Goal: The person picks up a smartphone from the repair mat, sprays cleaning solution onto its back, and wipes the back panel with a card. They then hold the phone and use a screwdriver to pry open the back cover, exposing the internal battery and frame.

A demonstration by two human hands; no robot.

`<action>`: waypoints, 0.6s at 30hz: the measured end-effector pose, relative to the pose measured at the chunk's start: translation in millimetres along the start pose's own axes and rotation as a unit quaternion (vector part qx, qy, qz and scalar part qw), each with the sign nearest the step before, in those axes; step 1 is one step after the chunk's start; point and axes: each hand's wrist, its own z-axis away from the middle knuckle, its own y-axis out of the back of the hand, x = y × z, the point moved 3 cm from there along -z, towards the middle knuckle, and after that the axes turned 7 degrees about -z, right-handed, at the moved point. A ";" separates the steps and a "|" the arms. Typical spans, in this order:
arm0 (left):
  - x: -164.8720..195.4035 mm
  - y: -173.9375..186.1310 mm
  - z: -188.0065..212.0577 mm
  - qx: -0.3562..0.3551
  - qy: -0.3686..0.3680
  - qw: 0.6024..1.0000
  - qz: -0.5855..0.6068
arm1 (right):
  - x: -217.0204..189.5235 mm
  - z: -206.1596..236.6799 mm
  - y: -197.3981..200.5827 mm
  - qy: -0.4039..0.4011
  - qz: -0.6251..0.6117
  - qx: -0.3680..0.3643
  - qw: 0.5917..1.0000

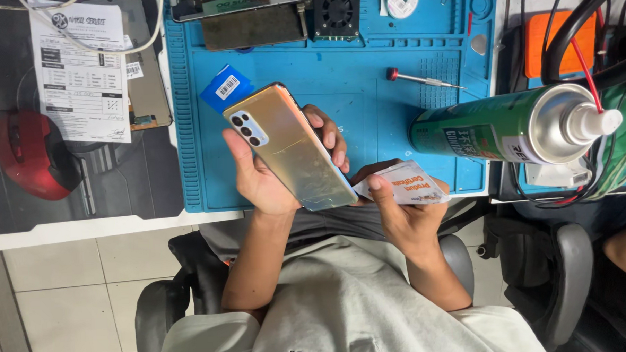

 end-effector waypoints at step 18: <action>-2.7 6.5 3.3 0.002 -0.001 1.000 0.029 | 4.6 -4.0 0.1 -0.103 -0.064 -0.026 0.992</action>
